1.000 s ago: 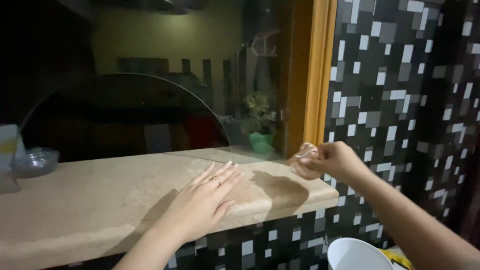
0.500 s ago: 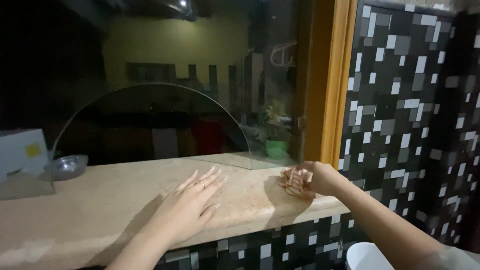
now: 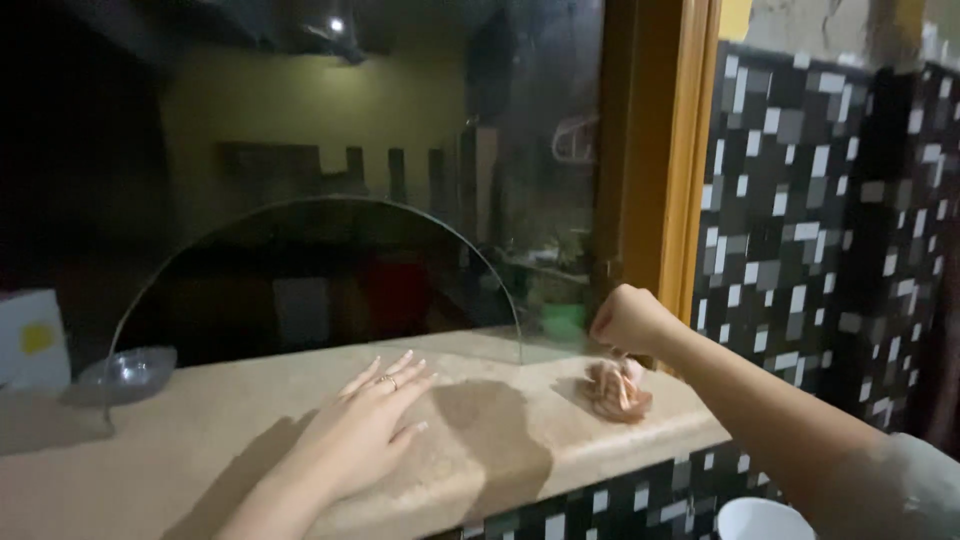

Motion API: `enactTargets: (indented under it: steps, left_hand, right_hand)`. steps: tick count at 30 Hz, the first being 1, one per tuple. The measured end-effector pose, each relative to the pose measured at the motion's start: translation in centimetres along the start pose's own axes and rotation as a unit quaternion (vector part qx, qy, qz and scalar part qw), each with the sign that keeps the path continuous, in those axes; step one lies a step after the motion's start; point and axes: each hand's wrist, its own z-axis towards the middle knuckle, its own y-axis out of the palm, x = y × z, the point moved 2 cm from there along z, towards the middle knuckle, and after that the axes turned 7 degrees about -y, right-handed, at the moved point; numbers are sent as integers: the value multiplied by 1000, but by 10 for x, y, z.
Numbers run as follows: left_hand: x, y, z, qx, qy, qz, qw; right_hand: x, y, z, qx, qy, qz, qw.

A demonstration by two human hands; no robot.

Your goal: Cleaning a stone ledge and glass partition with a cloth and water.

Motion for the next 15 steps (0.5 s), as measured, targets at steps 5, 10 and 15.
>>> enactTargets:
  steps: [5,10,15]
  left_hand:
    - [-5,-5,16,-11,16,-8,1000]
    - [-15,1,25,-31,14,-18,999]
    - [-42,25,36,-35,26,-1,999]
  right_hand:
    - [-10,14,14,-13,2,-58,998]
    - [18,51,31,-6,-31,-147,989]
    - [68,96,26,-198,-122,-454,860]
